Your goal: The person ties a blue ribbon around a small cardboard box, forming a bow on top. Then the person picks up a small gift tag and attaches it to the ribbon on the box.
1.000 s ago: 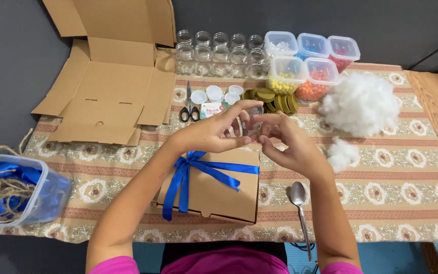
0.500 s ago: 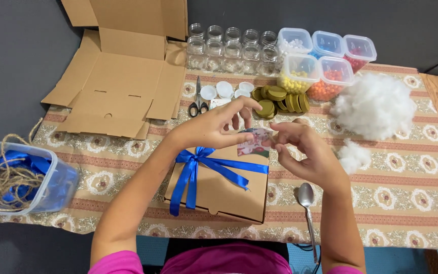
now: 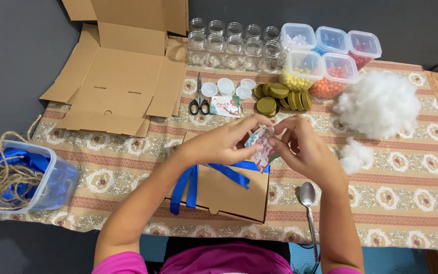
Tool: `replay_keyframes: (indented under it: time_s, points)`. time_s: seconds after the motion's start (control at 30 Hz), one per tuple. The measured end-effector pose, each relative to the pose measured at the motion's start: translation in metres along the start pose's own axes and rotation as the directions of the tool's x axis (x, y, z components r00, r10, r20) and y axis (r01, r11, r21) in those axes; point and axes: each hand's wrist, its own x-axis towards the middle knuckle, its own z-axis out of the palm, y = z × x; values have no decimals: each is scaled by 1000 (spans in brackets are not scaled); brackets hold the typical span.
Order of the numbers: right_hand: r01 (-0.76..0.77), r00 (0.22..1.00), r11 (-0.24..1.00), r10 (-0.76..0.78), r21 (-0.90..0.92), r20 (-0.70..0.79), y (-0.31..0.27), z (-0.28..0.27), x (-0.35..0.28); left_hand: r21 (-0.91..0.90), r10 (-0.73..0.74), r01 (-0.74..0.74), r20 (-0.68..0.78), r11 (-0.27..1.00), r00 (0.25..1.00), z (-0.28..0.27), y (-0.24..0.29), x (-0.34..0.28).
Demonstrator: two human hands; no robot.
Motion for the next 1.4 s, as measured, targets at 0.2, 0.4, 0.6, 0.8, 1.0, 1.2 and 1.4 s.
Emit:
replay_keyframes:
  time_s: [0.2, 0.4, 0.6, 0.8, 1.0, 1.2, 1.4]
  points:
    - [-32, 999, 997, 29, -77, -37, 3, -2, -2, -36, -38, 40, 58, 999, 998, 4, 11, -3]
    - [55, 998, 998, -55, 35, -18, -3, -16, -5, 36, -165, 163, 48, 986, 985, -3, -25, -13]
    - [117, 982, 990, -127, 75, 137, -2, -22, -21, 594, -233, 136, 90, 793, 968, 10, -50, -37]
    - [-48, 912, 981, -34, 188, 408, -8, -12, -31, 779, -286, 96, 110, 619, 952, 36, -76, -43]
    - [-77, 880, 988, 4, 134, 474, 2, 5, -33, 727, -326, 113, 159, 677, 932, 39, -90, -41]
    - [-129, 849, 986, 55, 103, 526, -1, 19, -31, 650, -427, 185, 236, 737, 873, 40, -113, -36]
    - [-235, 777, 963, 102, 135, 622, -5, 24, -31, 662, -497, 190, 311, 725, 811, 41, -118, -24]
